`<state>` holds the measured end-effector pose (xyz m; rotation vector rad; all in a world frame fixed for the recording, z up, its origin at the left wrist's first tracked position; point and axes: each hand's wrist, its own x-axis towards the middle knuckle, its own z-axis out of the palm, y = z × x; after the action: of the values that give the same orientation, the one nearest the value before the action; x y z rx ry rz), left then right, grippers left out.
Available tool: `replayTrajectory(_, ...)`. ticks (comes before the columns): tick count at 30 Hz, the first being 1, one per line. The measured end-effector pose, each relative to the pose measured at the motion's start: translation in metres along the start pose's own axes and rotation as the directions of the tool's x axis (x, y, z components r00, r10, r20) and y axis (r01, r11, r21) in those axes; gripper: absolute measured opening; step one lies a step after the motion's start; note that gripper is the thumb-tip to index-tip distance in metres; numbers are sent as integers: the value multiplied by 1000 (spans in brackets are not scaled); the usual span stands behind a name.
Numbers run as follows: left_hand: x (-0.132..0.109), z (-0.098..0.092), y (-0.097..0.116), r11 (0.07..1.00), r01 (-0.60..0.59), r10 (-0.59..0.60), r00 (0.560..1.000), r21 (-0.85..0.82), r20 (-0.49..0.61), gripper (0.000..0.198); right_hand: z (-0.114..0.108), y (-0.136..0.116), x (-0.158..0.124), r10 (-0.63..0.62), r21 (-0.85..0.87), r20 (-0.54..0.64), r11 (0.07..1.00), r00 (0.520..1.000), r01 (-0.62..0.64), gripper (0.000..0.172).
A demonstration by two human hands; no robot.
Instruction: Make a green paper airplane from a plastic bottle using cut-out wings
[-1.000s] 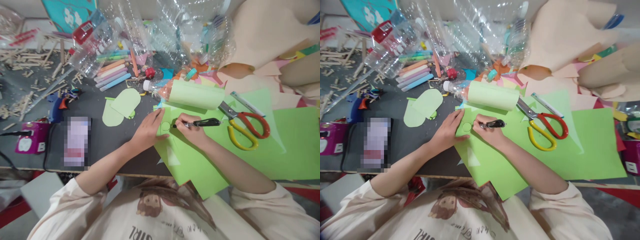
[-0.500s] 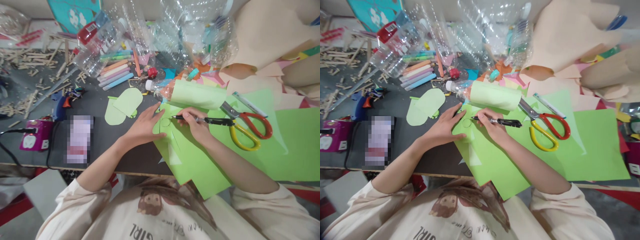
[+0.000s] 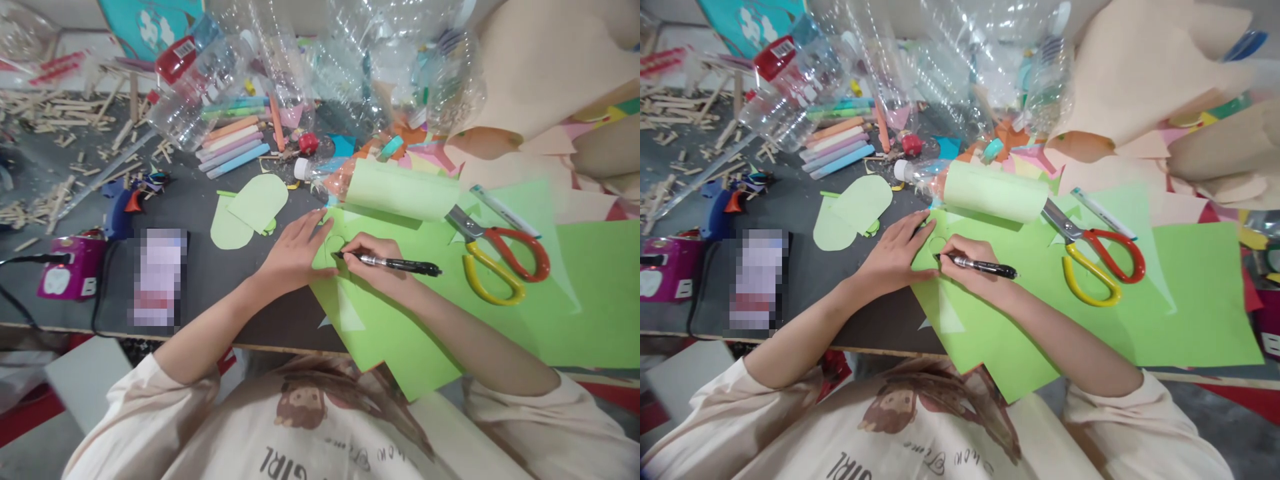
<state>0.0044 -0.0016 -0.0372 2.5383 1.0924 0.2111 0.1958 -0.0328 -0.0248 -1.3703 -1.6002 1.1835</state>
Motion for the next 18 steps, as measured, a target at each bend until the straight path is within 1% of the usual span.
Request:
replayTrajectory(4,-1,-1,1,999,-17,17,1000,38,-12,85,0,2,0,-43,-44,16,998,999,44,10)
replayTrajectory(10,0,-3,3,998,-16,16,1000,64,-5,83,0,1,0,-68,-70,22,995,997,69,11)
replayTrajectory(13,0,-3,3,998,-14,14,1000,67,8,84,0,1,1,-53,-47,42,997,998,55,11)
replayTrajectory(16,0,-3,2,998,-7,6,1000,58,20,84,0,1,1,-26,-51,11,998,1000,27,10)
replayTrajectory(18,0,-3,2,999,-5,4,1000,46,20,83,0,0,1,-38,-63,12,997,999,39,10)
